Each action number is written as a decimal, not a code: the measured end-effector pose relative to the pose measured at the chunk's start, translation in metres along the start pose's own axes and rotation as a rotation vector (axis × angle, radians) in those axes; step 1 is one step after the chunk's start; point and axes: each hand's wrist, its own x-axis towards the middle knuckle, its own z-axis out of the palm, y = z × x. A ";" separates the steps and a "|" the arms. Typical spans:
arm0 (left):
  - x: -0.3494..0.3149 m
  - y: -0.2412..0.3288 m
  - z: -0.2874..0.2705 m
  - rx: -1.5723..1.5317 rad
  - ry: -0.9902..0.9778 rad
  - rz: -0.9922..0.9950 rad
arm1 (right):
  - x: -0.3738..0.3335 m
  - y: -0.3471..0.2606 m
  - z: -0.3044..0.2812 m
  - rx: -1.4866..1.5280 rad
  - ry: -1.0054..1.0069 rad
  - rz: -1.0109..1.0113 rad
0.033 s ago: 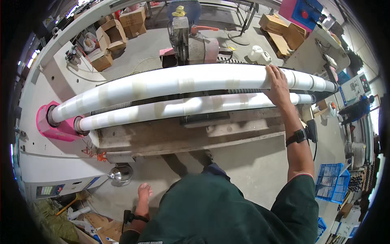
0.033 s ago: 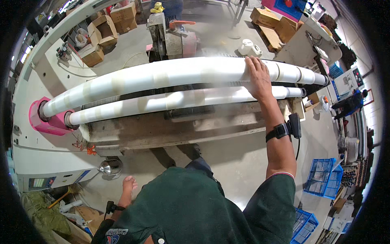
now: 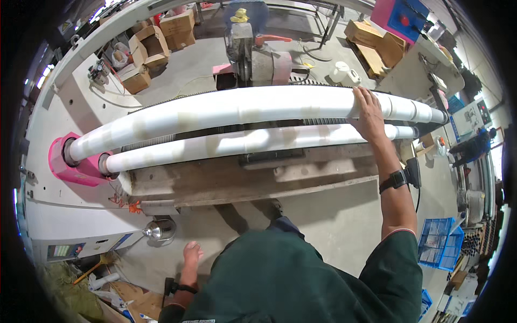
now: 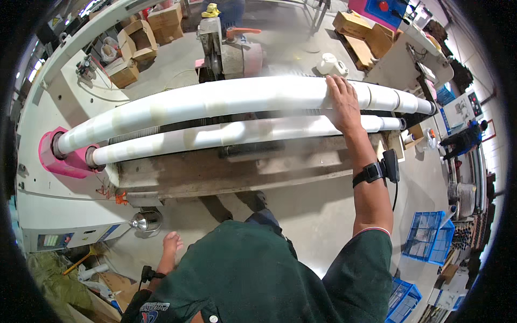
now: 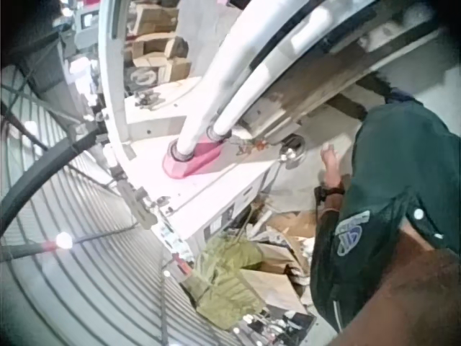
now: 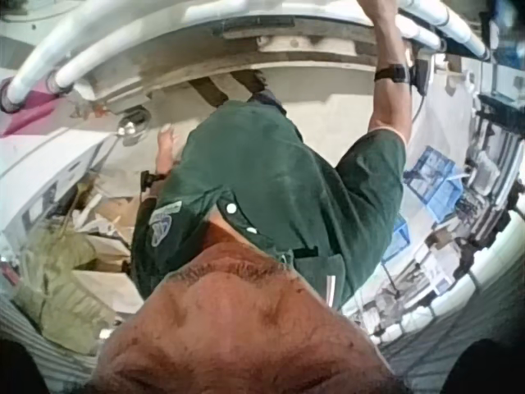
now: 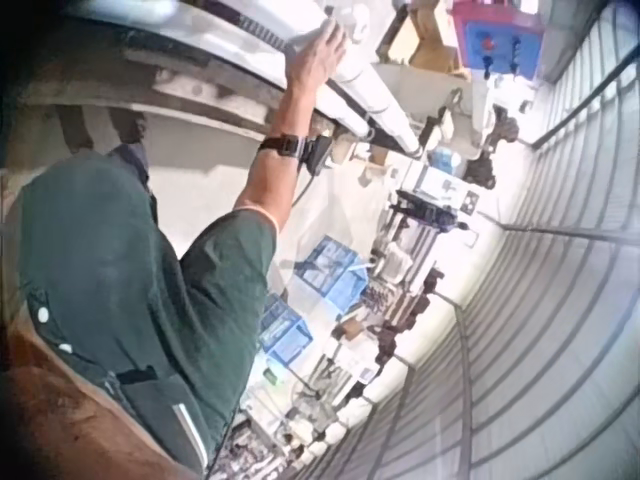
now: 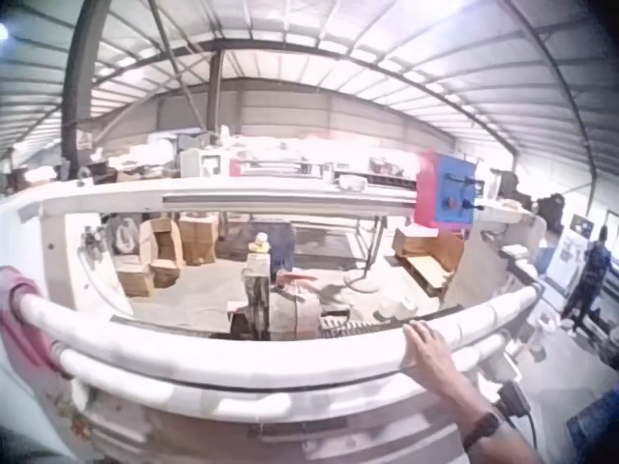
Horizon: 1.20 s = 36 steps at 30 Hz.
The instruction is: Operating an industrial winding machine to roll and organize materials.
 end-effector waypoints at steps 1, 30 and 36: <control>0.002 -0.002 0.004 -0.009 0.004 0.005 | 0.004 0.001 0.002 -0.012 0.020 0.012; 0.013 0.005 0.039 0.005 -0.148 0.071 | 0.011 0.004 0.001 -0.068 0.018 -0.045; 0.012 0.000 0.035 -0.010 -0.118 0.065 | 0.012 0.005 0.007 -0.054 0.020 -0.009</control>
